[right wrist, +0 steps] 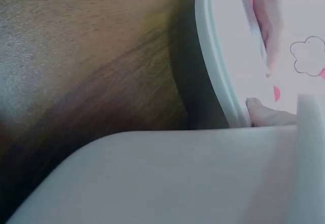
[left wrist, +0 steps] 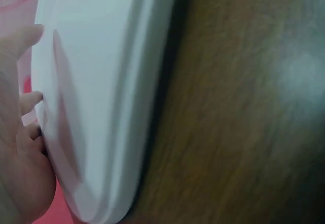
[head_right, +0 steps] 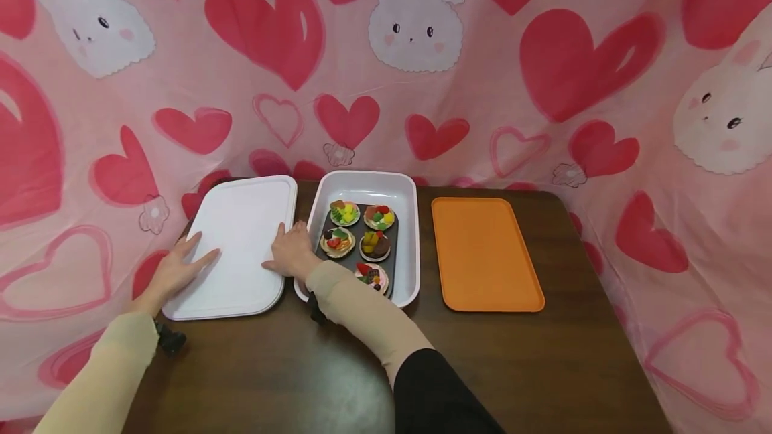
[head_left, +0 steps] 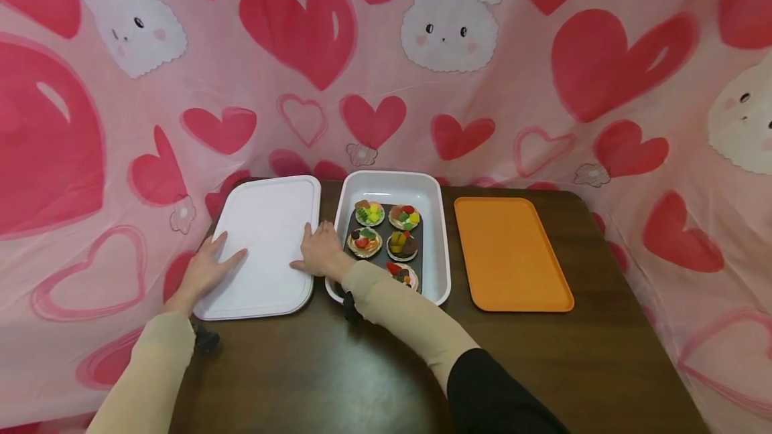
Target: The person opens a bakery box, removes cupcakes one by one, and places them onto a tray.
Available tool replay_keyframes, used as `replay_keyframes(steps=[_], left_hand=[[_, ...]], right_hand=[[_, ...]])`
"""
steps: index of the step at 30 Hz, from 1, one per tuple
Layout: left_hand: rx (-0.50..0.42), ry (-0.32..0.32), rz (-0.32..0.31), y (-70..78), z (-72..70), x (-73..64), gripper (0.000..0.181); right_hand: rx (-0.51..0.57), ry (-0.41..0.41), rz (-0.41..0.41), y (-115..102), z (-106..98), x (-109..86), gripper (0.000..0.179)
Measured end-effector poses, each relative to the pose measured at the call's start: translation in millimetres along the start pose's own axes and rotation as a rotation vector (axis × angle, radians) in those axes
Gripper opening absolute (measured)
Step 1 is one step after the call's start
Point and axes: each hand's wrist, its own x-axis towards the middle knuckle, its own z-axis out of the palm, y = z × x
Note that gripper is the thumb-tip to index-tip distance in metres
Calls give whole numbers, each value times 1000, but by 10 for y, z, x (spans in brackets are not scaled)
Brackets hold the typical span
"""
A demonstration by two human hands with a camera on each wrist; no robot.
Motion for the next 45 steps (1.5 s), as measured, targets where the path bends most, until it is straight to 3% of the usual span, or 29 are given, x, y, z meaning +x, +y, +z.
replay_keyframes(steps=[4, 10, 14, 29, 38, 45], left_hand=[[49, 22, 49, 2, 60, 16, 109], [49, 2, 31, 28, 166, 11, 116], [61, 3, 24, 43, 217, -1, 117], [123, 51, 18, 9, 225, -44, 117], [116, 70, 42, 44, 187, 57, 116], [130, 87, 21, 3, 224, -1, 115]], right_hand=[[-23, -43, -31, 11, 11, 18, 101], [-84, -172, -44, -13, 43, -3, 98], [-100, -203, -28, -43, 65, -22, 94], [-109, -207, -32, -148, 78, 32, 74], [-140, -223, 14, -112, 14, 77, 76], [-127, -196, -2, -156, 64, 81, 83]])
